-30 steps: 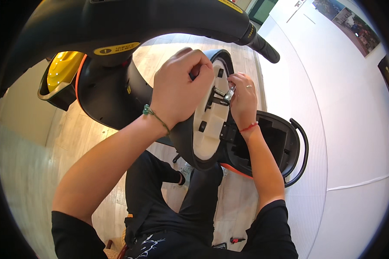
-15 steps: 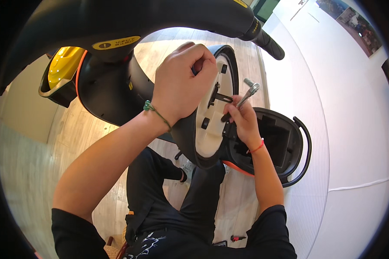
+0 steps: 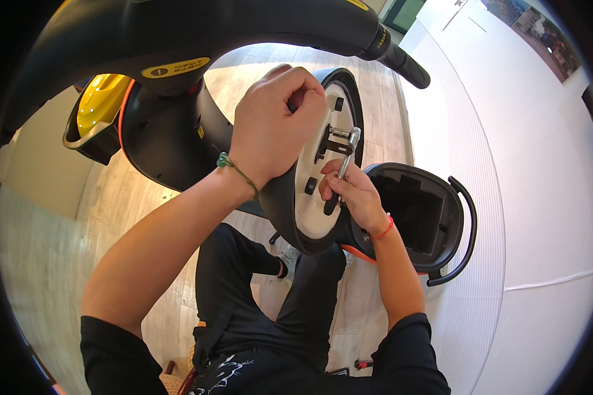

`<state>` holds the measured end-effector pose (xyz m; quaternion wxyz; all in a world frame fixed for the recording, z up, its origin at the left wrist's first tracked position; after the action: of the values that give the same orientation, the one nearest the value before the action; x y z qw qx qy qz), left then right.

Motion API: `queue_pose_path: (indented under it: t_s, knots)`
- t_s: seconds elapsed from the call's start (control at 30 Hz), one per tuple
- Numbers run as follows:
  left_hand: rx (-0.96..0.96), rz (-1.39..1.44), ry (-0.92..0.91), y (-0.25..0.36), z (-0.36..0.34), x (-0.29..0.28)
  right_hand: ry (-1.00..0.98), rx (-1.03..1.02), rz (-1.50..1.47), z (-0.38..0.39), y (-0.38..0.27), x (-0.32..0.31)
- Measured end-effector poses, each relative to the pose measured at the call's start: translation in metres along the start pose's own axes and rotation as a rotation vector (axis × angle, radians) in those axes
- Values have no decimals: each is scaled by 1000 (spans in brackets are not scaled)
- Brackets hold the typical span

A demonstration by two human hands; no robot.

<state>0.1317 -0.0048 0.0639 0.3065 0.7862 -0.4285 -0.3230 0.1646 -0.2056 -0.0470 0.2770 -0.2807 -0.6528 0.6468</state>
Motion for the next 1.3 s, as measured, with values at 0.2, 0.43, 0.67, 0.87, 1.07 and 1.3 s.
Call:
queue_pose_path:
  t_s: [0.2,0.43,0.67,0.87,1.07,1.3]
  knots:
    - [-2,16,-7,1,0,2,-122,-142,-159,-11,14,-12]
    - [19,21,-31,2,1,2,-140,-147,-207,-17,13,-13]
    - [-9,36,-5,-1,-1,0,42,-92,130,-22,10,-5]
    - [1,29,-2,-1,-2,1,226,-198,747,-40,-5,-33]
    - [-6,27,14,1,0,3,468,-927,1505,-75,-80,-39]
    - [56,-5,33,1,0,7,577,-973,1553,-62,-79,-48]
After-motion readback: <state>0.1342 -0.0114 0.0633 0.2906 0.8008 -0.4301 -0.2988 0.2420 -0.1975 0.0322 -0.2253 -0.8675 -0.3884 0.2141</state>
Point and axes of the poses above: each hand's wrist, its own z-axis away from the middle knuckle, its own x-axis out of the palm, y = z × x, the point moved 3 cm from there along -z, towards the middle knuckle, and after that the axes turned 2 degrees about -y, right-handed, at the moved point
